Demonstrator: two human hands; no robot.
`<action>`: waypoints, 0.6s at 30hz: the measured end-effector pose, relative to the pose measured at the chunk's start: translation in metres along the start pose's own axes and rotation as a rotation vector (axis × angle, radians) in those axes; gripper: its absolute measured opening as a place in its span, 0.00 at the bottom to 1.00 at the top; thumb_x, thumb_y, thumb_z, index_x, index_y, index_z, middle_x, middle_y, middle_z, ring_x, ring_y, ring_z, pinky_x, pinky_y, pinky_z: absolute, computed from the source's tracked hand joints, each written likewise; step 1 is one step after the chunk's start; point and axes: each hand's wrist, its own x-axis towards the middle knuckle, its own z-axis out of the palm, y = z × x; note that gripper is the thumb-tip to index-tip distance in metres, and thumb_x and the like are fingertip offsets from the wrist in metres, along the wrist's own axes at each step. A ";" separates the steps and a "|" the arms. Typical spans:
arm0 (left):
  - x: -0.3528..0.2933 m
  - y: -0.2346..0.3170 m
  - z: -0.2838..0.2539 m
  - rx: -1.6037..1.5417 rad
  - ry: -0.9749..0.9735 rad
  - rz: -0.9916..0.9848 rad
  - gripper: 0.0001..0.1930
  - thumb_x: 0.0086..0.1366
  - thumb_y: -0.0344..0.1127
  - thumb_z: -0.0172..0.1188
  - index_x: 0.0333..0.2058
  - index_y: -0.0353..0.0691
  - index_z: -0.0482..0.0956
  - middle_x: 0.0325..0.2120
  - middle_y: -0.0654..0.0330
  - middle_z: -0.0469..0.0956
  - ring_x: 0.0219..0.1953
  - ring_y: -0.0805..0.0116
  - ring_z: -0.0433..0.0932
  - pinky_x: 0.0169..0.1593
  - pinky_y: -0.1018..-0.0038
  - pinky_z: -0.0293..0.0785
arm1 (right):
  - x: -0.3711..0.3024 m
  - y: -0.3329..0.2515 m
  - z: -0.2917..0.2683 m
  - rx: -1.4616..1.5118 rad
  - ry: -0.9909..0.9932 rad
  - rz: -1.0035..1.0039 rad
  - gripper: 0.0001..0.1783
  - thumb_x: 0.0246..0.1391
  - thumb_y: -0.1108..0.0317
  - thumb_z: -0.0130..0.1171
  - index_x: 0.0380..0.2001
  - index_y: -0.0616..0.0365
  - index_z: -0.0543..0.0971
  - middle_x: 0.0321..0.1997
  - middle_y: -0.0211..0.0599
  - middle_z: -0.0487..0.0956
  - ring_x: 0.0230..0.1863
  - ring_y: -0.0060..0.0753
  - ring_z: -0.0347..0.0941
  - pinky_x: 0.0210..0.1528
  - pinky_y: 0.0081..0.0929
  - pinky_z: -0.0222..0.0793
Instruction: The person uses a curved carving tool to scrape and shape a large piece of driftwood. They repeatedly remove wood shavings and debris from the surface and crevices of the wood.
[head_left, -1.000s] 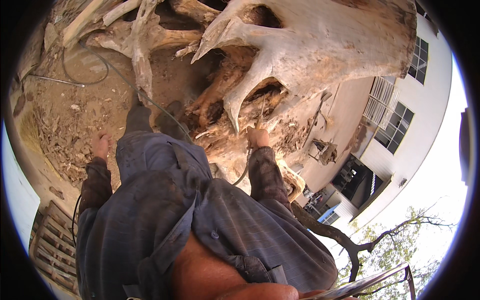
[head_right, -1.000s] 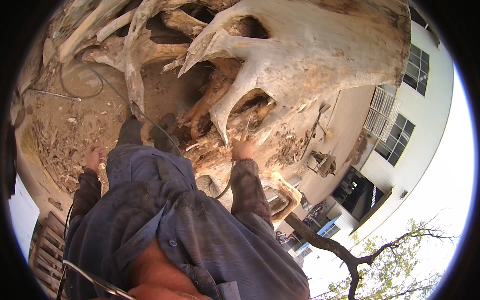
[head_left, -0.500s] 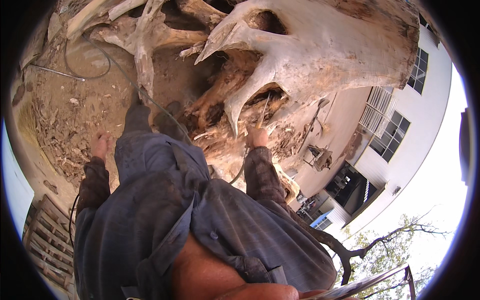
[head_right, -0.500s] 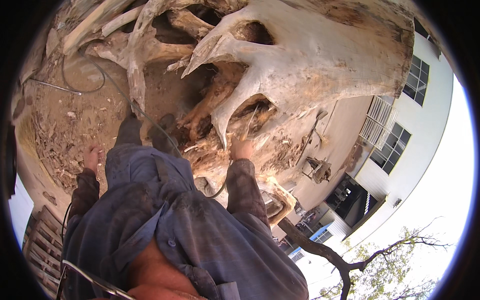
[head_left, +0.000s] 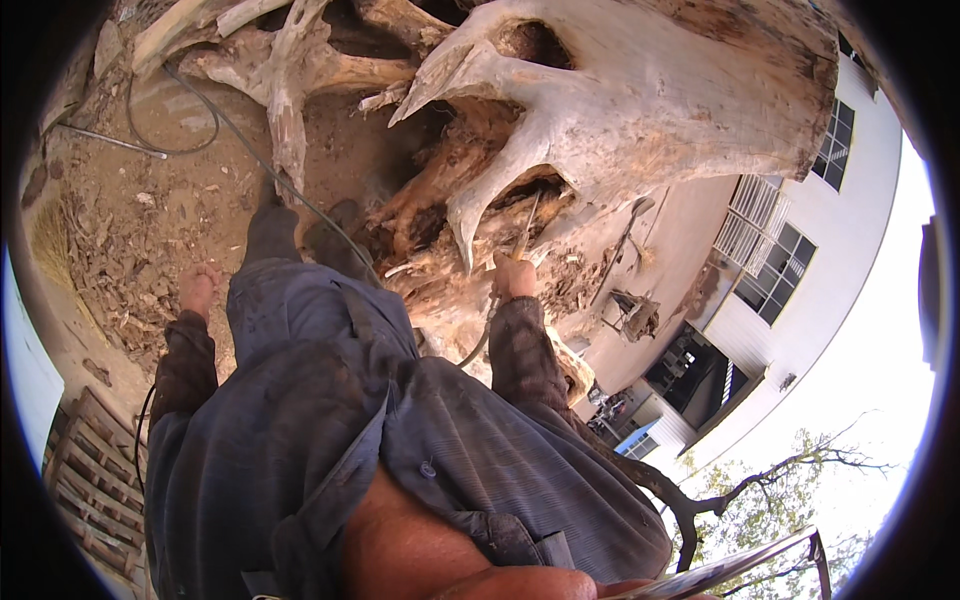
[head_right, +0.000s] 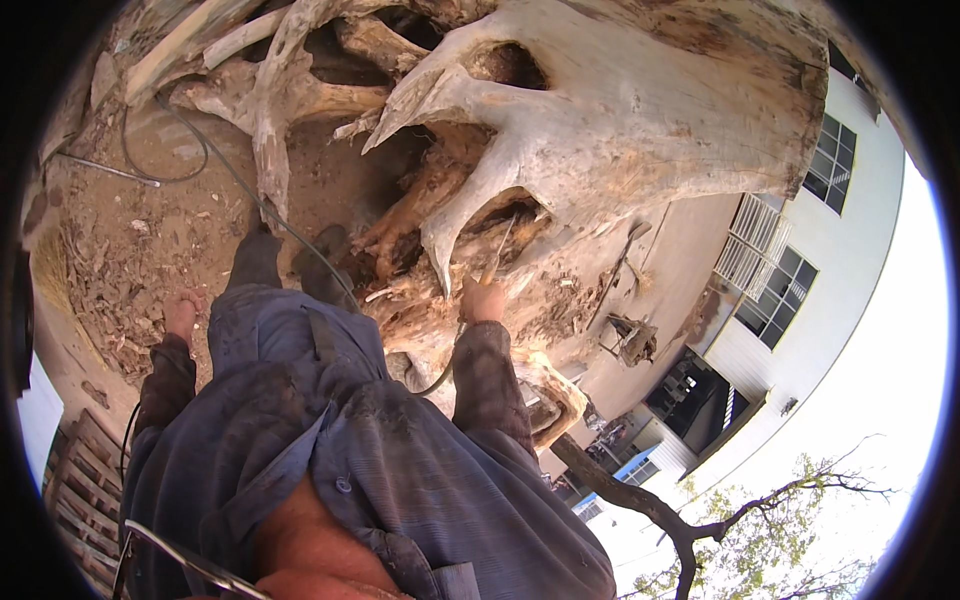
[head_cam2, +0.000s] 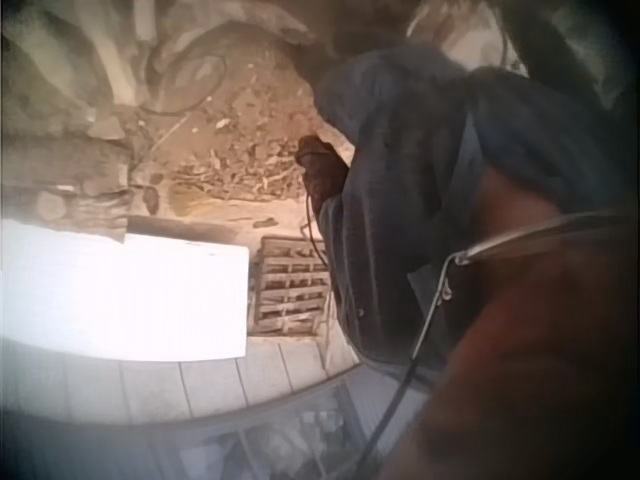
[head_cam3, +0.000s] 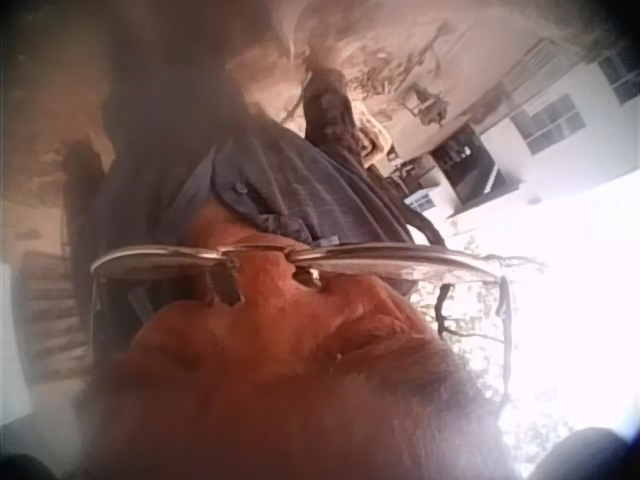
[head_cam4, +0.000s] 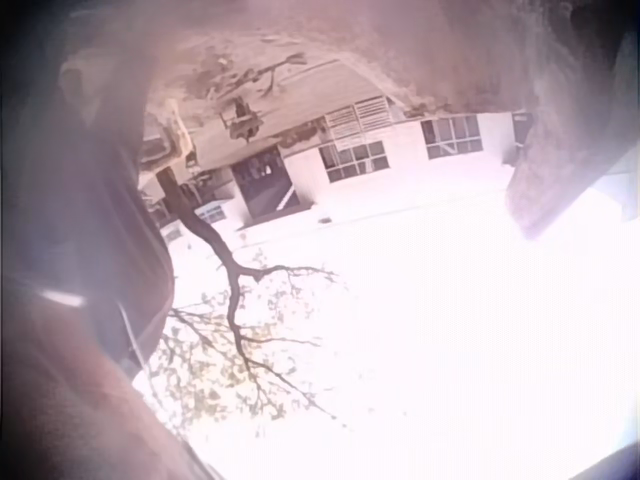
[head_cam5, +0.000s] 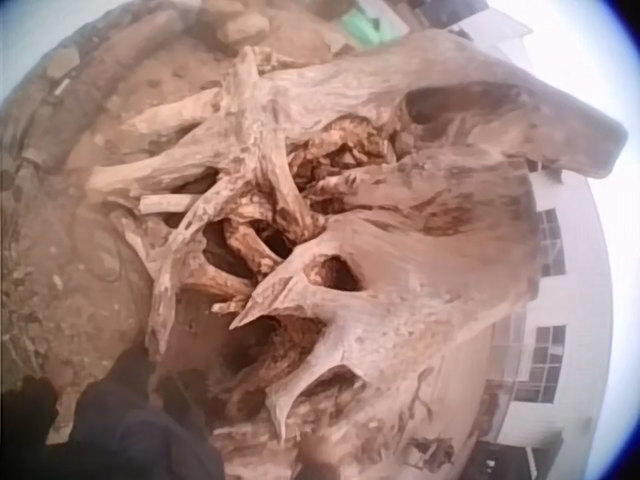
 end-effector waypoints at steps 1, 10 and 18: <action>-0.011 0.012 0.004 -0.026 0.007 0.009 0.11 0.54 0.24 0.46 0.24 0.40 0.79 0.37 0.61 0.82 0.33 0.72 0.81 0.27 0.76 0.71 | -0.013 -0.015 -0.003 0.040 -0.010 -0.014 0.30 0.57 0.55 0.64 0.49 0.71 0.68 0.28 0.49 0.79 0.26 0.43 0.78 0.28 0.42 0.74; -0.023 0.029 0.006 -0.055 0.087 -0.043 0.13 0.61 0.29 0.48 0.42 0.41 0.79 0.37 0.62 0.82 0.34 0.71 0.82 0.31 0.73 0.71 | -0.090 -0.048 -0.020 0.481 -0.161 0.163 0.15 0.59 0.59 0.65 0.31 0.60 0.76 0.18 0.32 0.70 0.14 0.29 0.62 0.16 0.33 0.61; -0.008 0.012 0.001 0.002 0.087 -0.092 0.12 0.63 0.31 0.49 0.42 0.40 0.79 0.37 0.61 0.82 0.31 0.69 0.81 0.30 0.73 0.70 | -0.122 -0.036 -0.024 0.286 -0.224 0.163 0.20 0.58 0.56 0.66 0.25 0.63 0.74 0.16 0.33 0.69 0.12 0.30 0.65 0.15 0.33 0.61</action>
